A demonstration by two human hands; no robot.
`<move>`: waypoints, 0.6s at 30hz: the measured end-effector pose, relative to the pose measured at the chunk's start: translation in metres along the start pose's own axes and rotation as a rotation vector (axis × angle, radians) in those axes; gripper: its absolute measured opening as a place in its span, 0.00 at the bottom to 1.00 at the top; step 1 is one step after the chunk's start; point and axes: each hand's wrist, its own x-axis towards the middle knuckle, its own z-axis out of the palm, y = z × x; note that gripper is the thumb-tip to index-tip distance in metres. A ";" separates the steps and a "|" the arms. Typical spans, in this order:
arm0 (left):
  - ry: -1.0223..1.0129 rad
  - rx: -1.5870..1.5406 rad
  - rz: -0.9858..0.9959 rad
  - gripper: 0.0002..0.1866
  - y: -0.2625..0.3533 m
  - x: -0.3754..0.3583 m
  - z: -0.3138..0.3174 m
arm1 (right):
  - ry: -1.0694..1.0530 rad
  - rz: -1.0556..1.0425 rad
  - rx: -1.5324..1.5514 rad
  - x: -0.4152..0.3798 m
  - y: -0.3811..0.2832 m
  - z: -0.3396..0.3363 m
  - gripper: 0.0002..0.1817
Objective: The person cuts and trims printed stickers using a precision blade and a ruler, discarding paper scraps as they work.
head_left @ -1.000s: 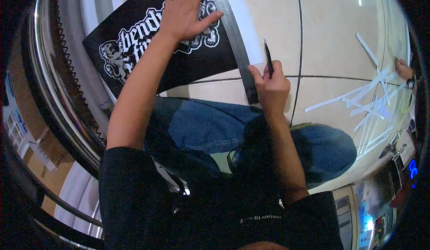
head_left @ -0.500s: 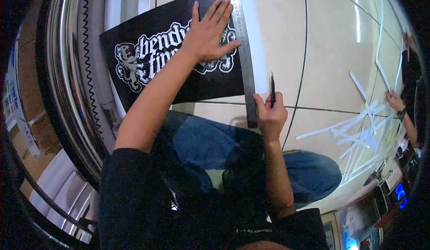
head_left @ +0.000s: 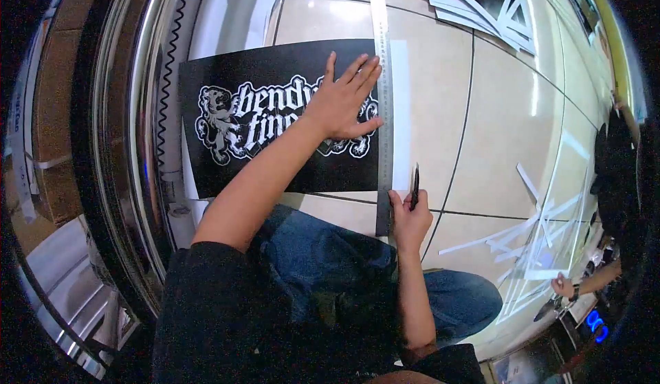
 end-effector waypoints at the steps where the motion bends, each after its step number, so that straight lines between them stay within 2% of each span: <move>1: 0.000 -0.015 0.001 0.57 0.000 -0.001 0.000 | -0.013 0.007 -0.009 -0.001 0.000 -0.001 0.23; 3: 0.005 -0.032 0.010 0.61 0.001 0.000 0.000 | 0.011 -0.016 0.013 -0.001 0.004 0.002 0.23; 5: -0.016 -0.054 0.014 0.71 0.001 0.000 -0.001 | 0.044 -0.053 0.041 -0.001 0.006 0.005 0.23; 6: -0.012 -0.054 0.023 0.71 0.001 0.000 -0.003 | 0.053 -0.050 0.043 -0.002 0.006 0.004 0.23; 9: -0.094 -0.013 0.002 0.83 0.005 0.002 -0.011 | 0.009 -0.065 0.048 -0.002 0.006 0.002 0.23; 16: -0.279 0.066 -0.084 0.88 0.020 0.010 -0.028 | 0.007 -0.075 0.025 -0.004 0.006 0.001 0.23; 18: -0.324 0.105 -0.086 0.88 0.028 0.015 -0.036 | 0.030 -0.140 0.030 -0.004 0.009 0.003 0.23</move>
